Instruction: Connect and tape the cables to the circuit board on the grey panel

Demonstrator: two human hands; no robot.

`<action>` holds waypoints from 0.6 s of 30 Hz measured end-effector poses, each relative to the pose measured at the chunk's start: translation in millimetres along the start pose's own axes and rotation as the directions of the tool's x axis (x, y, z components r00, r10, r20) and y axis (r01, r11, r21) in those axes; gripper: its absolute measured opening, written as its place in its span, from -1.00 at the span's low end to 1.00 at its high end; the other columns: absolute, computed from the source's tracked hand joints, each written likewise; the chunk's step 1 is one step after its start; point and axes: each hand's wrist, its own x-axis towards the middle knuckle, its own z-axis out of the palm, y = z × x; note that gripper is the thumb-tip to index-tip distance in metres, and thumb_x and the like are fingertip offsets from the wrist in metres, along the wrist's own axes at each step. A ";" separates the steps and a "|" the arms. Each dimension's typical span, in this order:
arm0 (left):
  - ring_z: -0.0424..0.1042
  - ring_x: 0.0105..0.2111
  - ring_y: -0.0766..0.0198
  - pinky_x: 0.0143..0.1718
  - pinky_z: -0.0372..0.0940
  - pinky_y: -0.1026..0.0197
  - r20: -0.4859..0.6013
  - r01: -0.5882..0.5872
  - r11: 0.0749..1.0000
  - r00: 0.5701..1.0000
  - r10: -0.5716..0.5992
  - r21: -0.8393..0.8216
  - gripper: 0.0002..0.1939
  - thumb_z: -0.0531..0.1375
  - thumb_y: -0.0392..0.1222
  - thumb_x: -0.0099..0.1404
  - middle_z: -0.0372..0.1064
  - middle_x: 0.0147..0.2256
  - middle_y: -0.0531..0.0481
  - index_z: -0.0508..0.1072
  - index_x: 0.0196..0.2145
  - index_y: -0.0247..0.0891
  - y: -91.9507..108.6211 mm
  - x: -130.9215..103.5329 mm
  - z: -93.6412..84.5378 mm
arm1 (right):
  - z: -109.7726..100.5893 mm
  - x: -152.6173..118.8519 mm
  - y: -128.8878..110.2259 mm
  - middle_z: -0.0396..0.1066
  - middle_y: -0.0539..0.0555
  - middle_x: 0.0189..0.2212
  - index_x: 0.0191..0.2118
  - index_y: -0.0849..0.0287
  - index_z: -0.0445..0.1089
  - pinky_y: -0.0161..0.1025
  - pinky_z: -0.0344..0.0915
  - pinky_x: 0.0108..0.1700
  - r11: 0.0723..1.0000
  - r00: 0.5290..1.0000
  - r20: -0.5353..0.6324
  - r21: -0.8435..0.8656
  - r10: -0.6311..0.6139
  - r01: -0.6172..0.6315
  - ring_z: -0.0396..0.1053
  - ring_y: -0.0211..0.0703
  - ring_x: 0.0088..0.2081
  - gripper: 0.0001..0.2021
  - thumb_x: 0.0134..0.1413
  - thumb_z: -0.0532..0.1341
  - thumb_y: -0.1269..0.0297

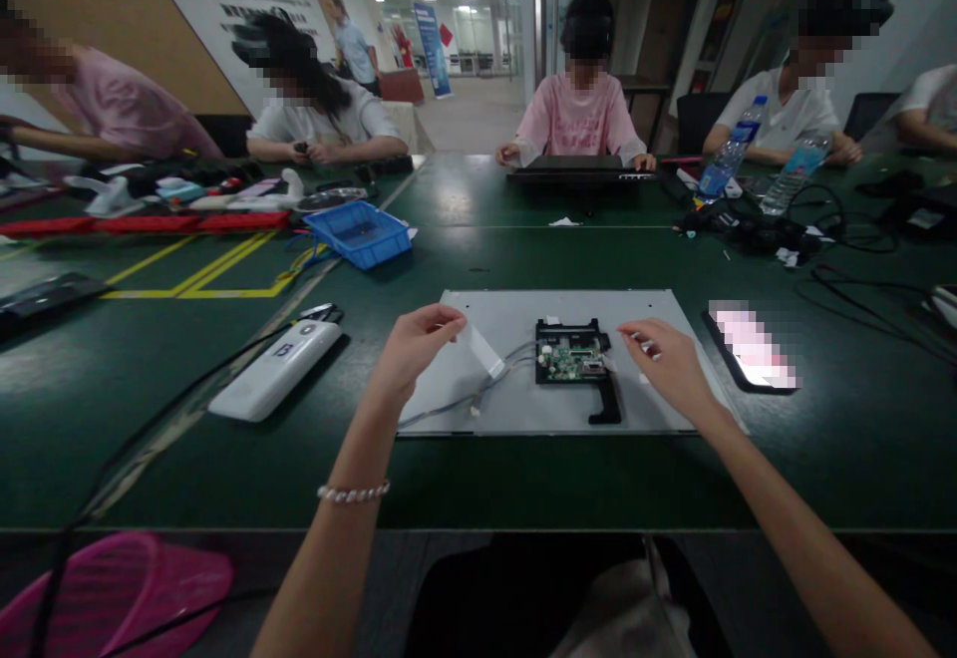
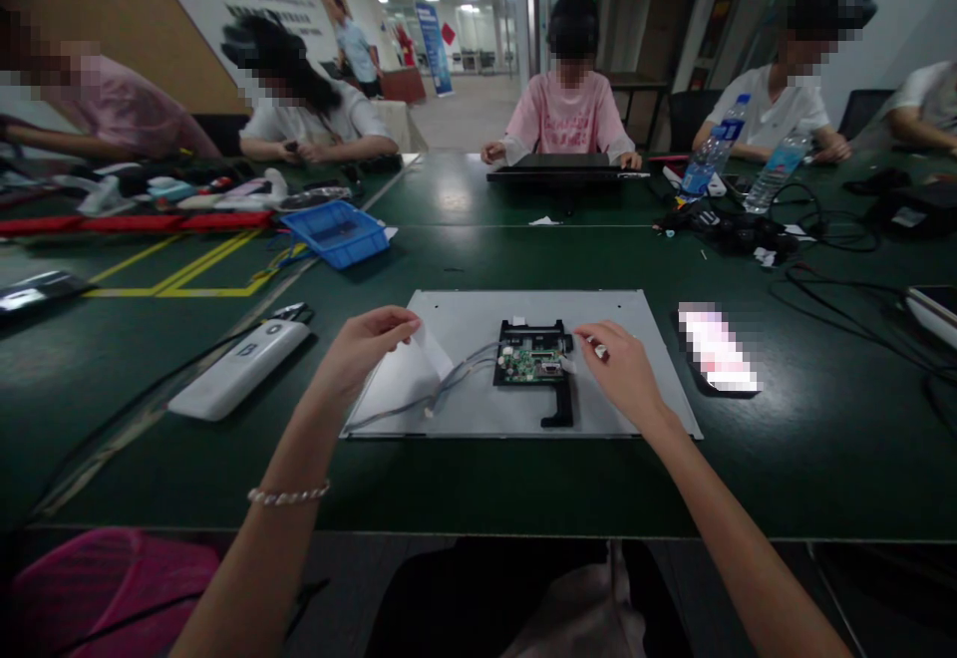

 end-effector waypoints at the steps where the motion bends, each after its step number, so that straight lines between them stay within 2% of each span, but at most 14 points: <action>1: 0.34 -0.42 0.30 -0.40 0.22 0.27 0.000 -0.007 1.000 1.000 0.007 0.015 -0.82 0.16 -0.08 0.13 0.41 -0.41 0.02 0.44 -0.38 -0.23 -0.3 -4.7 3.1 | 1.3 0.2 -7.0 0.41 0.13 -0.17 -0.13 0.12 0.40 -0.21 0.33 -0.28 1.000 1.000 0.006 0.007 -0.014 0.013 0.38 -0.13 -0.25 -0.75 0.17 0.02 0.30; 4: 0.37 -0.41 0.28 -0.35 0.24 0.25 0.008 -0.040 0.987 0.999 0.039 0.155 -0.83 0.14 -0.11 0.14 0.42 -0.42 0.02 0.45 -0.39 -0.24 -5.8 -15.4 16.6 | 11.9 -2.1 -33.7 0.36 0.11 -0.07 -0.04 0.08 0.35 -0.12 0.33 -0.10 0.996 0.995 0.049 0.026 -0.090 0.089 0.35 -0.11 -0.11 -0.72 0.19 0.01 0.30; 6: 0.38 -0.42 0.26 -0.34 0.24 0.24 0.014 -0.064 0.958 0.998 0.062 0.278 -0.84 0.13 -0.14 0.14 0.43 -0.43 0.02 0.45 -0.40 -0.25 -10.5 -19.5 26.3 | 23.8 -6.1 -53.7 0.31 0.11 0.02 0.04 0.09 0.28 -0.06 0.25 0.05 0.985 0.977 0.121 0.027 -0.175 0.173 0.28 -0.10 0.01 -0.68 0.20 0.01 0.30; 10: 0.38 -0.42 0.26 -0.32 0.24 0.24 0.007 -0.086 0.905 0.996 0.091 0.416 -0.84 0.09 -0.19 0.17 0.43 -0.43 0.02 0.45 -0.39 -0.24 -17.3 -21.5 38.7 | 52.2 -17.6 -86.5 0.18 0.20 0.14 0.16 0.26 0.14 -0.09 0.11 0.19 0.931 0.878 0.331 0.009 -0.347 0.364 0.13 -0.08 0.16 -0.57 0.20 0.03 0.25; 13: 0.39 -0.40 0.25 -0.30 0.26 0.23 0.005 -0.095 0.872 0.994 0.106 0.481 -0.85 0.07 -0.22 0.19 0.43 -0.39 0.01 0.44 -0.36 -0.24 -16.1 -23.7 40.4 | 71.0 -25.5 -97.9 0.20 0.28 0.13 0.13 0.35 0.17 -0.07 0.10 0.19 0.889 0.805 0.428 -0.007 -0.412 0.458 0.11 -0.01 0.18 -0.54 0.19 0.06 0.19; 15: 0.40 -0.33 0.22 -0.24 0.27 0.20 -0.038 -0.105 0.839 0.988 0.148 0.534 -0.82 0.08 -0.23 0.21 0.42 -0.28 -0.04 0.42 -0.25 -0.25 -9.6 -30.0 40.2 | 79.8 -28.9 -100.2 0.23 0.30 0.11 0.09 0.35 0.22 -0.04 0.12 0.17 0.881 0.788 0.460 -0.025 -0.410 0.473 0.13 0.02 0.16 -0.56 0.18 0.07 0.16; 18: 0.35 -0.12 0.12 -0.09 0.23 0.10 -0.123 -0.133 0.759 0.955 0.271 0.638 -0.68 0.09 -0.26 0.22 0.33 -0.07 -0.13 0.33 -0.05 -0.26 5.9 -47.5 42.5 | 86.9 -30.9 -99.8 0.25 0.31 0.09 0.06 0.35 0.24 -0.03 0.14 0.16 0.881 0.783 0.478 -0.038 -0.398 0.471 0.16 0.04 0.14 -0.56 0.16 0.09 0.14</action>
